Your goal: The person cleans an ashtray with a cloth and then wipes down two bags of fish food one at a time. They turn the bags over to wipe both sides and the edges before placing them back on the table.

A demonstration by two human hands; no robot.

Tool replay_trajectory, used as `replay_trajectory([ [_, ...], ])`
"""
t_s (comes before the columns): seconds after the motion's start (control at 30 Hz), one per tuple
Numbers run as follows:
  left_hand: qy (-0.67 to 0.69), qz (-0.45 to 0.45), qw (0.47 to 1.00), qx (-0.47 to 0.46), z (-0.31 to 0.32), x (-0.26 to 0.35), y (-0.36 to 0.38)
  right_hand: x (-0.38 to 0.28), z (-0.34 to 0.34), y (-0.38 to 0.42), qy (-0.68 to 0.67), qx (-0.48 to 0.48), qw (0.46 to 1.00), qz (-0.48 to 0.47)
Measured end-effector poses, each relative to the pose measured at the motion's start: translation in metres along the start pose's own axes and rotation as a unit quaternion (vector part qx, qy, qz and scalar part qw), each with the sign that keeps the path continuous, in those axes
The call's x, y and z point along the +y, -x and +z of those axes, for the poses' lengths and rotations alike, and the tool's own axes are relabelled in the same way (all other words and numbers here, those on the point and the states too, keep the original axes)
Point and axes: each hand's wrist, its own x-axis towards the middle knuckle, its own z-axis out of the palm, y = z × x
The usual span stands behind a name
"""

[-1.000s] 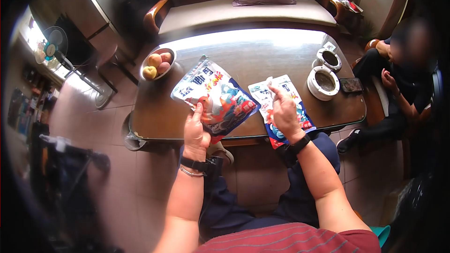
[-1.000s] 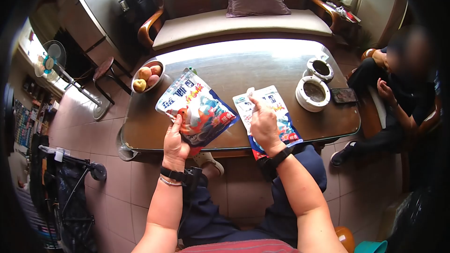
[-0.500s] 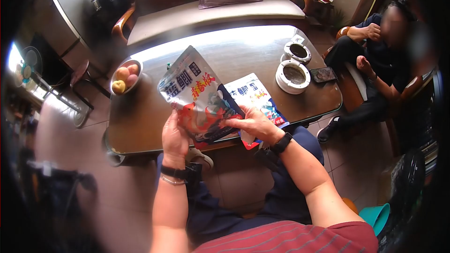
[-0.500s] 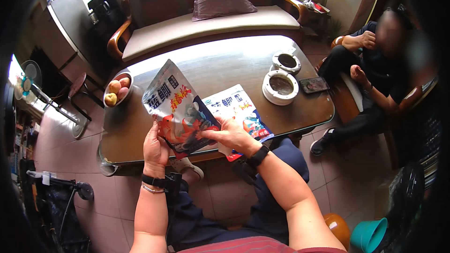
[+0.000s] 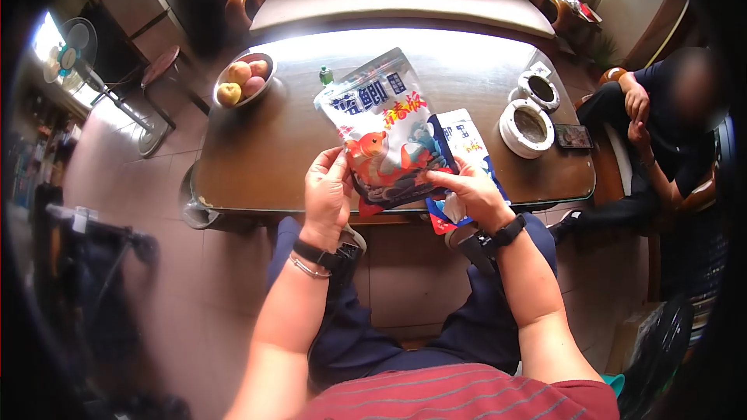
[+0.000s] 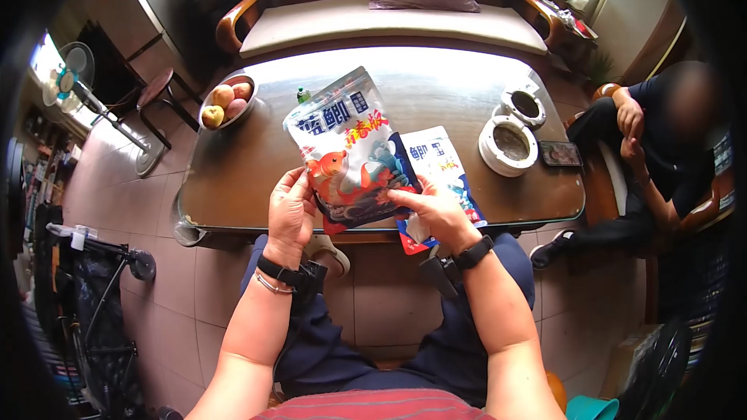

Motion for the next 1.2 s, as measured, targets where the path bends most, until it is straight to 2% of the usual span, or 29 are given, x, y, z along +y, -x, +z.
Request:
replay_trajectory([
  [0.17, 0.018, -0.001, 0.999, -0.040, -0.003, 0.004, 0.002, 0.006, 0.003, -0.004, -0.026, 0.006, 0.999, -0.019],
  [0.33, 0.025, -0.001, 0.999, -0.027, 0.007, 0.010, 0.006, 0.005, 0.003, -0.005, -0.032, -0.005, 0.999, -0.018],
  [0.4, 0.023, -0.006, 0.999, -0.023, 0.007, 0.012, 0.006, 0.005, 0.002, -0.005, -0.035, -0.022, 0.998, -0.044],
  [0.53, 0.037, -0.003, 0.998, -0.057, -0.002, 0.008, 0.001, -0.003, 0.004, -0.002, -0.012, -0.039, 0.997, -0.058],
  [0.6, 0.066, -0.003, 0.995, -0.072, -0.002, 0.011, 0.002, -0.006, 0.004, -0.003, -0.020, -0.044, 0.999, 0.026],
  [0.67, 0.024, -0.047, 0.996, -0.076, 0.016, 0.029, 0.013, -0.005, 0.003, -0.004, 0.016, -0.025, 0.999, 0.034],
  [0.73, 0.064, -0.080, 0.990, -0.095, 0.018, 0.028, 0.016, -0.002, 0.005, -0.005, -0.027, -0.030, 0.996, 0.076],
  [0.77, 0.044, -0.075, 0.991, -0.098, 0.012, 0.022, 0.012, 0.000, 0.010, -0.003, -0.023, -0.022, 0.999, 0.038],
  [0.8, 0.024, -0.071, 0.992, -0.102, 0.009, 0.019, 0.011, -0.004, 0.015, -0.002, -0.024, -0.022, 0.999, 0.038],
  [0.87, 0.005, -0.068, 0.993, -0.097, 0.005, 0.015, 0.010, -0.011, 0.022, 0.001, 0.144, 0.040, 0.988, -0.030],
  [0.9, 0.000, -0.054, 0.994, -0.095, 0.009, 0.016, 0.013, 0.011, 0.017, -0.010, 0.085, 0.032, 0.994, -0.065],
  [0.97, -0.005, -0.042, 0.995, -0.092, 0.012, 0.016, 0.015, 0.020, 0.015, -0.012, 0.057, 0.034, 0.996, -0.061],
  [1.03, -0.055, 0.017, 0.995, -0.085, 0.011, 0.017, 0.014, 0.018, 0.020, -0.011, 0.044, 0.043, 0.994, -0.085],
  [1.13, 0.001, -0.001, 0.995, -0.104, 0.012, 0.022, 0.014, 0.016, 0.016, -0.012, 0.000, 0.033, 0.995, -0.099],
  [1.2, -0.034, -0.001, 0.993, -0.111, 0.004, 0.022, 0.011, 0.017, 0.013, -0.012, 0.012, 0.044, 0.993, -0.107],
])
